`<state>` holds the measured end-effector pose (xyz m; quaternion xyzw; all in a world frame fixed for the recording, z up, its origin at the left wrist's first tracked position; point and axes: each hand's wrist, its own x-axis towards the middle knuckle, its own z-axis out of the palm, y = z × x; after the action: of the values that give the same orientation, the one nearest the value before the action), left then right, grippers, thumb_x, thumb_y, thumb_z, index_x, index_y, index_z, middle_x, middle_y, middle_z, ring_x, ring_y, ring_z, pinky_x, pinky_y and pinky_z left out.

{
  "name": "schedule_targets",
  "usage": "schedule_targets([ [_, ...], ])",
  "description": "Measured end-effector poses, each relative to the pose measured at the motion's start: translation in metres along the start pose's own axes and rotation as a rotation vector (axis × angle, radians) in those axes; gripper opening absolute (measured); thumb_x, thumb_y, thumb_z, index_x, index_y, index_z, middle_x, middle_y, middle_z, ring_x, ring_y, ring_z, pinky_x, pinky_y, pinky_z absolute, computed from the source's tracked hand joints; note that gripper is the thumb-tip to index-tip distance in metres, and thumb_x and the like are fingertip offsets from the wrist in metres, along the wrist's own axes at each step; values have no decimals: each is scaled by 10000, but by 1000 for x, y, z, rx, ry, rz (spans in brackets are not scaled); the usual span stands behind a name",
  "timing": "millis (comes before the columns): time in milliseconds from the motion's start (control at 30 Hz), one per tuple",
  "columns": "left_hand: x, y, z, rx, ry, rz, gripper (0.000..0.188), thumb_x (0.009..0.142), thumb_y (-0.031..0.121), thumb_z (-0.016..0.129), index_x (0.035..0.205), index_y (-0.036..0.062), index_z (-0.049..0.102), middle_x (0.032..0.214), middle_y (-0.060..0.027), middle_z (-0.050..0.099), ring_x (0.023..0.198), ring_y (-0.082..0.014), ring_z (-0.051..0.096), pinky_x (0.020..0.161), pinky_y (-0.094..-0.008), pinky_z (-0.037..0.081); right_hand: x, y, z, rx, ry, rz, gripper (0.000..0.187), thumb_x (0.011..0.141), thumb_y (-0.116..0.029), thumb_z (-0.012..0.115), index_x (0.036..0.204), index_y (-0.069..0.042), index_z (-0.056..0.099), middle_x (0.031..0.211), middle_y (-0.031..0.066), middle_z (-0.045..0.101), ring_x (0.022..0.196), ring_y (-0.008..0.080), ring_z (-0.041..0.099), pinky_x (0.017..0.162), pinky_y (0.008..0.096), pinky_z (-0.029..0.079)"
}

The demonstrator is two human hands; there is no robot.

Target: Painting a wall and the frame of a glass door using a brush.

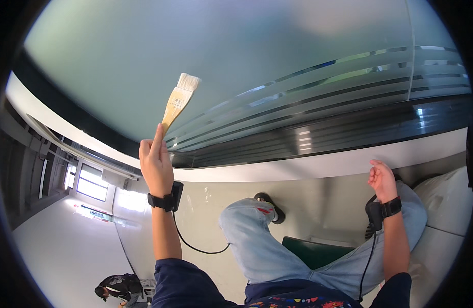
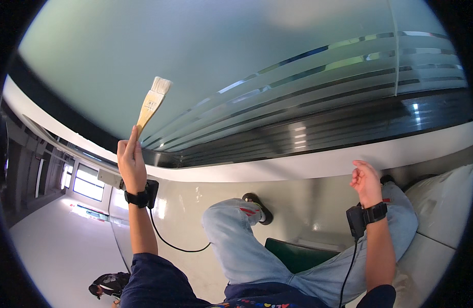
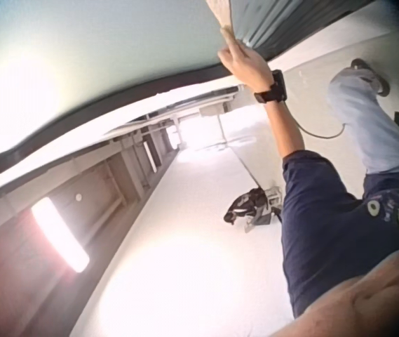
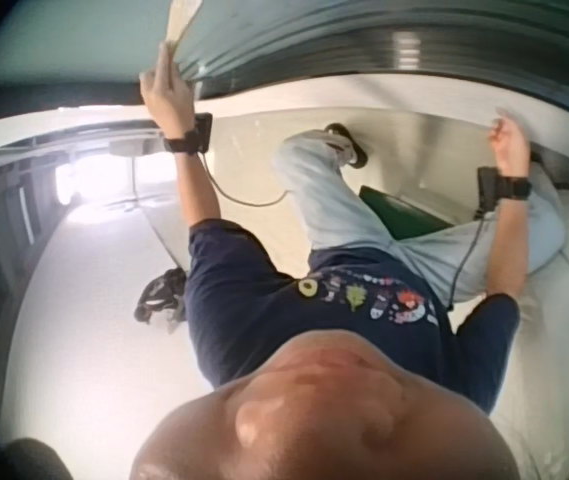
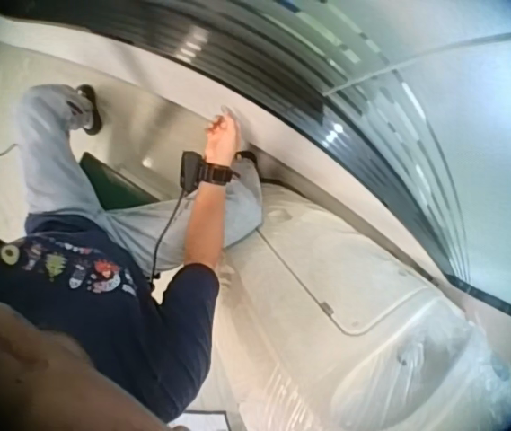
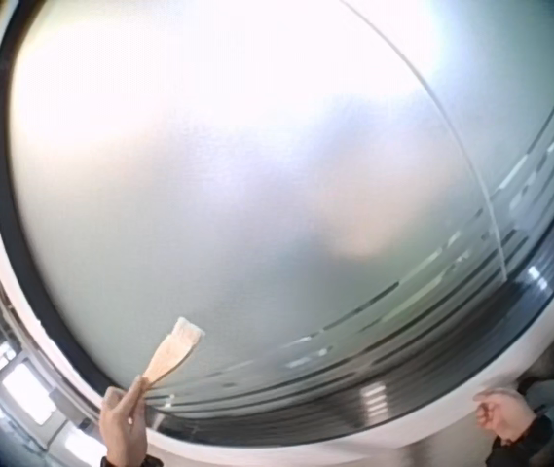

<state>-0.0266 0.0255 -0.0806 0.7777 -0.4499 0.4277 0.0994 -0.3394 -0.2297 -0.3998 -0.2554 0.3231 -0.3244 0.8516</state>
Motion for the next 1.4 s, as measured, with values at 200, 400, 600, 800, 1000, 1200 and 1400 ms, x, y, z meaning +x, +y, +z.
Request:
schedule_targets([
  [200, -6, -17, 1, 41, -19, -68, 377, 787, 25, 506, 1159, 93, 502, 810, -97, 500, 681, -245, 528, 621, -327, 428, 1, 1, 0, -3, 1, -7, 164, 801, -193, 494, 915, -81, 533, 634, 0, 465, 552, 104, 438, 522, 240, 375],
  [400, -8, -30, 0, 29, -79, -159, 340, 777, 29, 516, 1115, 67, 521, 877, -144, 574, 743, -263, 579, 657, -326, 449, 2, 1, 1, -8, 10, -5, 158, 806, -186, 482, 915, -80, 527, 635, 6, 466, 551, 107, 439, 523, 237, 376],
  [600, -11, -22, 2, -342, -181, -248, 331, 780, 26, 528, 1107, 72, 547, 925, -139, 607, 740, -178, 584, 681, -271, 443, 1, 1, 1, -10, 3, -2, 160, 811, -183, 475, 921, -78, 523, 638, 8, 468, 551, 108, 440, 524, 238, 379],
  [800, -10, -19, 10, -386, -231, -296, 341, 784, 41, 542, 1123, 86, 544, 915, -142, 620, 760, -137, 576, 692, -254, 438, 2, 2, 0, -7, 4, -8, 157, 812, -180, 476, 917, -75, 527, 635, 6, 471, 544, 102, 439, 524, 234, 379],
  [1000, -19, -46, 24, -336, -231, -380, 351, 785, 57, 546, 1130, 121, 543, 895, -134, 626, 771, -162, 596, 703, -258, 439, 1, 1, 1, -12, 15, -4, 164, 812, -176, 477, 920, -65, 529, 627, 4, 470, 538, 96, 436, 523, 233, 380],
  [1200, -35, -72, 32, -222, -245, -459, 326, 788, 106, 536, 1113, 123, 551, 878, -132, 628, 785, -211, 605, 702, -287, 444, 3, 1, -1, -19, 3, 14, 170, 810, -182, 485, 936, -71, 513, 627, 8, 463, 547, 106, 438, 521, 237, 378],
  [1400, -43, -80, 32, 27, -369, -578, 284, 742, 199, 537, 973, 40, 584, 827, -164, 612, 800, -276, 596, 709, -331, 443, 4, 2, 3, -44, 26, 13, 169, 817, -177, 476, 928, -59, 524, 623, 8, 465, 538, 98, 436, 519, 232, 378],
])
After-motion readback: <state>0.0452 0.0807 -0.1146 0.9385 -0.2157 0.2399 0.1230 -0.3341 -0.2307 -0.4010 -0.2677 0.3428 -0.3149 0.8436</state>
